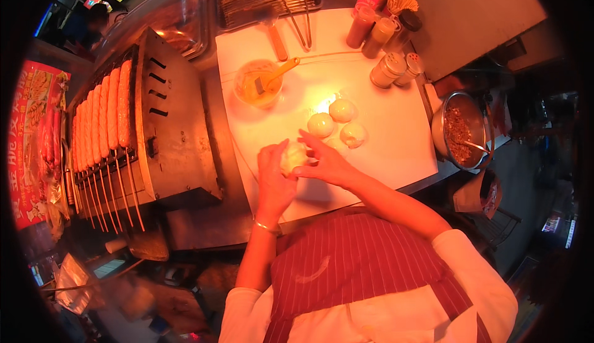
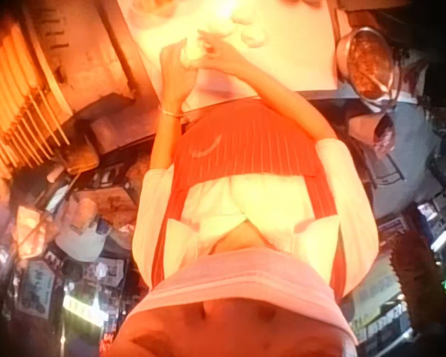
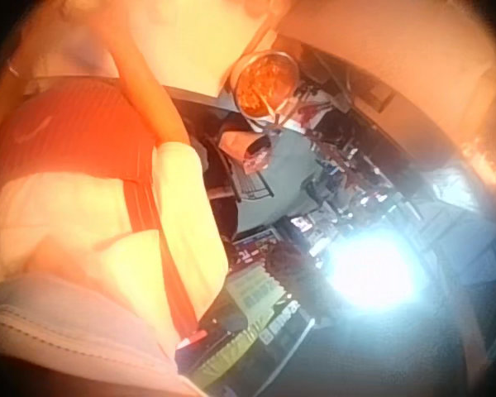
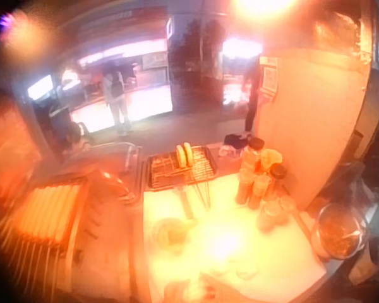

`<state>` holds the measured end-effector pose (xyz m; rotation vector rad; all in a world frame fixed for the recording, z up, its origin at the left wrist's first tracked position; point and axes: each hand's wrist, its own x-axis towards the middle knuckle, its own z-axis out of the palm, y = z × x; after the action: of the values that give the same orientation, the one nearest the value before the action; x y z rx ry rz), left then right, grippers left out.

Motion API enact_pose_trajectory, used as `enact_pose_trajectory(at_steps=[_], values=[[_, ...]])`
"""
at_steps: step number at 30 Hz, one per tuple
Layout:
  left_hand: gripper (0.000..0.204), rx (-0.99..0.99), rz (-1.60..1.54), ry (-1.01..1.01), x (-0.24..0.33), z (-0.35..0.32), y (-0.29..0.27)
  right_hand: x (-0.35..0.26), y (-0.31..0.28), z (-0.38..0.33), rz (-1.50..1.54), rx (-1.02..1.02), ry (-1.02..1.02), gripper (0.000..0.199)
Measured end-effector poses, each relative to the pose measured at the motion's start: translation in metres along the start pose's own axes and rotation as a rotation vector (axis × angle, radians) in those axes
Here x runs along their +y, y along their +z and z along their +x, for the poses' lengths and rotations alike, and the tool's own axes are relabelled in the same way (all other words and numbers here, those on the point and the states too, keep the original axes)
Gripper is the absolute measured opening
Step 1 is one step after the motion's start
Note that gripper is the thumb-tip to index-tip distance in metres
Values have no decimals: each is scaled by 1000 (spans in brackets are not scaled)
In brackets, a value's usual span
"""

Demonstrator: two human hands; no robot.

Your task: The person kneads and rolls dough, portions it into small balls, and flattens them into wrappers. They brush the wrappers with liquid and prepare a meat filling in a bowl, working at a street food stall.

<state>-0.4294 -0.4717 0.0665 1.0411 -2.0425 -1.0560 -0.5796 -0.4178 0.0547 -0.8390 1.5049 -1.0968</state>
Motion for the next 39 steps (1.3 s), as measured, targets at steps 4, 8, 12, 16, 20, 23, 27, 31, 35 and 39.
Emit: enact_pose_trajectory(at_steps=[4,8,12,16,20,23,27,31,35,39], values=[[91,-273,-95,-162,20,-21,-14,26,8,10,45,-153,187,55],[97,65,-215,-243,1,-47,-11,28,10,2,244,-164,186,50],[86,112,-1130,-489,-21,-60,-2,5,14,-7,471,-337,266,54],[57,134,-957,-561,-28,-61,5,8,20,-11,190,-310,29,57],[42,175,-614,-524,-30,-59,7,10,14,-11,-214,-276,-198,56],[43,124,-430,-571,-36,-59,0,18,7,1,-199,-352,-60,57],[50,139,-779,-425,-26,-55,-9,13,7,10,-22,-345,-256,49],[62,20,-357,-344,-32,-63,-26,24,-11,29,-604,-399,-501,61],[69,130,-165,-336,-74,-71,-24,20,-19,42,-515,-374,-482,79],[79,1,112,-133,-52,-44,0,23,5,41,-871,-436,-625,83]])
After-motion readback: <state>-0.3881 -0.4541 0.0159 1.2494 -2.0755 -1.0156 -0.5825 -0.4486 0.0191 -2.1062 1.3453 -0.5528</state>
